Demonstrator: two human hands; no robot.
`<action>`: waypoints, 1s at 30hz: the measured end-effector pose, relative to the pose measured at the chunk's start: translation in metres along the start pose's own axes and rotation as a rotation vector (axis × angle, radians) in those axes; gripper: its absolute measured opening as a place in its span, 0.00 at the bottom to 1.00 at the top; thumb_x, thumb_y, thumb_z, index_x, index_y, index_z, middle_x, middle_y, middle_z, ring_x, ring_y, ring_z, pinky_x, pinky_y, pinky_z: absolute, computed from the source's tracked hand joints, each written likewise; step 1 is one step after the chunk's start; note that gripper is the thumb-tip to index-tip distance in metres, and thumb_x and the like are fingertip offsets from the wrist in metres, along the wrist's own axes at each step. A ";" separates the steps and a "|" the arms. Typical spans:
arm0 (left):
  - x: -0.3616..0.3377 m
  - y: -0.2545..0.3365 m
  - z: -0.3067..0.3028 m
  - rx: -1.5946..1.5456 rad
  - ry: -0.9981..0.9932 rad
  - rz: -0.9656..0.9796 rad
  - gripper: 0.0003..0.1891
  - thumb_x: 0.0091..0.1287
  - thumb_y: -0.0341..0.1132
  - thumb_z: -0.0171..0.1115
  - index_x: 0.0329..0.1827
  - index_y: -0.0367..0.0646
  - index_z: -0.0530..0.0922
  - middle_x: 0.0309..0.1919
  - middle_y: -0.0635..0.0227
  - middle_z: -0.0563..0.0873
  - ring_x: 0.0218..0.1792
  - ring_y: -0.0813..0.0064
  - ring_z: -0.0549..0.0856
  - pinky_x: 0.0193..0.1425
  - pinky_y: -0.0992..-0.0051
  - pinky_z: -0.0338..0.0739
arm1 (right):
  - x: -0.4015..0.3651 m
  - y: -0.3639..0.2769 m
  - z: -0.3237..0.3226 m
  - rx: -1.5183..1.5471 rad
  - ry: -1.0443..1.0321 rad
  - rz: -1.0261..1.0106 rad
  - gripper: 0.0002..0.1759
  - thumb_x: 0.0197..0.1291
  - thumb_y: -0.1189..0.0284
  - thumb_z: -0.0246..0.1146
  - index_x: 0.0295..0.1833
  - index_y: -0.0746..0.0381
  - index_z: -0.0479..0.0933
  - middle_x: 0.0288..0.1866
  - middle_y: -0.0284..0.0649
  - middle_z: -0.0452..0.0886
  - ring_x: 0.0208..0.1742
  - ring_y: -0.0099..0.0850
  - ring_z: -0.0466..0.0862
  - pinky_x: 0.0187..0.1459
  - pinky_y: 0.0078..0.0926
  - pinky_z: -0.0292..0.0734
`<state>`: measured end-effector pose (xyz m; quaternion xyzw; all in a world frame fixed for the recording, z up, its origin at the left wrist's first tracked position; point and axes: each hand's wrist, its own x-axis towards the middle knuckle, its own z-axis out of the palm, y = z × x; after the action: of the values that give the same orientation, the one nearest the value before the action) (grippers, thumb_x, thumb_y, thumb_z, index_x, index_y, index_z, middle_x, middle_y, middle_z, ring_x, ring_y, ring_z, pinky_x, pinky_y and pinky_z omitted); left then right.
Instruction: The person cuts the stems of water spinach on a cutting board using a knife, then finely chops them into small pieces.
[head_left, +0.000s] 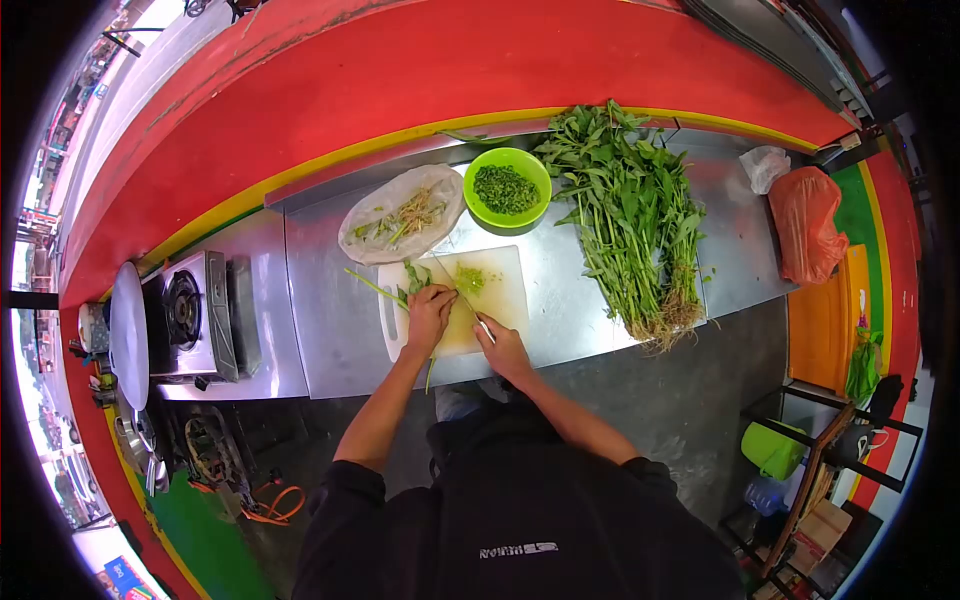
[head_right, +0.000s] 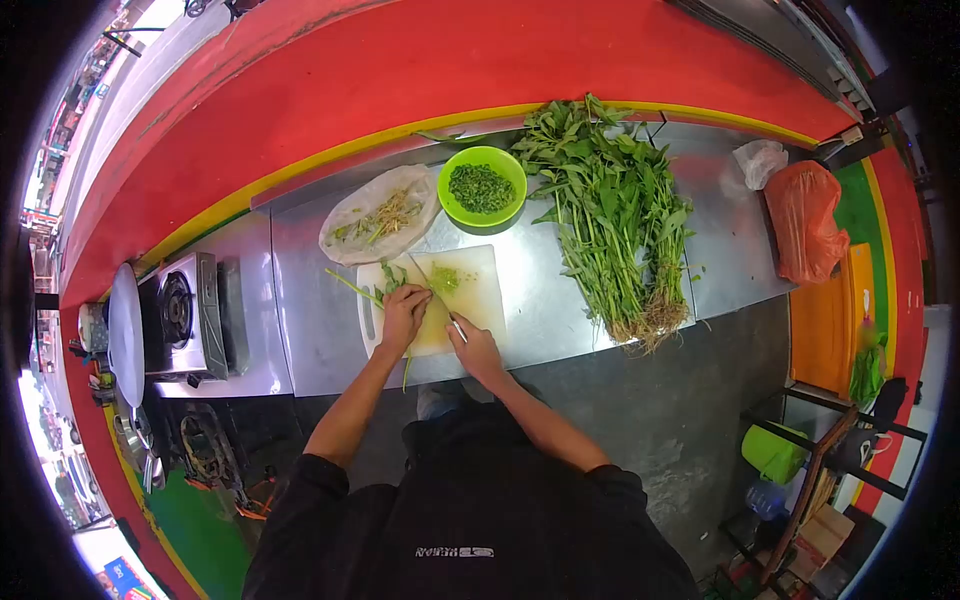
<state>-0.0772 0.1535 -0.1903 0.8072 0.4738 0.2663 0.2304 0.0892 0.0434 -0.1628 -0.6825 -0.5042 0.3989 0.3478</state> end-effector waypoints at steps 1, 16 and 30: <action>0.001 0.000 -0.001 -0.005 -0.003 0.002 0.07 0.67 0.31 0.71 0.45 0.47 0.91 0.42 0.71 0.88 0.47 0.67 0.85 0.55 0.63 0.68 | 0.000 -0.002 -0.001 0.002 0.003 -0.002 0.22 0.75 0.63 0.62 0.65 0.67 0.80 0.52 0.62 0.87 0.54 0.56 0.88 0.55 0.44 0.83; 0.005 0.005 -0.006 0.036 -0.007 0.006 0.06 0.67 0.32 0.71 0.44 0.46 0.90 0.42 0.71 0.89 0.46 0.66 0.85 0.53 0.63 0.68 | -0.003 -0.001 -0.002 0.054 0.032 -0.038 0.21 0.74 0.64 0.64 0.64 0.67 0.80 0.50 0.62 0.87 0.53 0.56 0.89 0.54 0.44 0.83; 0.005 0.005 -0.004 0.027 0.002 0.011 0.07 0.67 0.31 0.71 0.46 0.47 0.90 0.43 0.71 0.89 0.48 0.66 0.85 0.55 0.62 0.68 | 0.004 0.008 0.002 0.027 0.029 -0.007 0.22 0.74 0.60 0.63 0.65 0.63 0.81 0.46 0.64 0.87 0.49 0.61 0.88 0.50 0.50 0.83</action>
<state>-0.0748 0.1558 -0.1827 0.8125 0.4731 0.2621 0.2176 0.0915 0.0451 -0.1711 -0.6817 -0.4960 0.3947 0.3654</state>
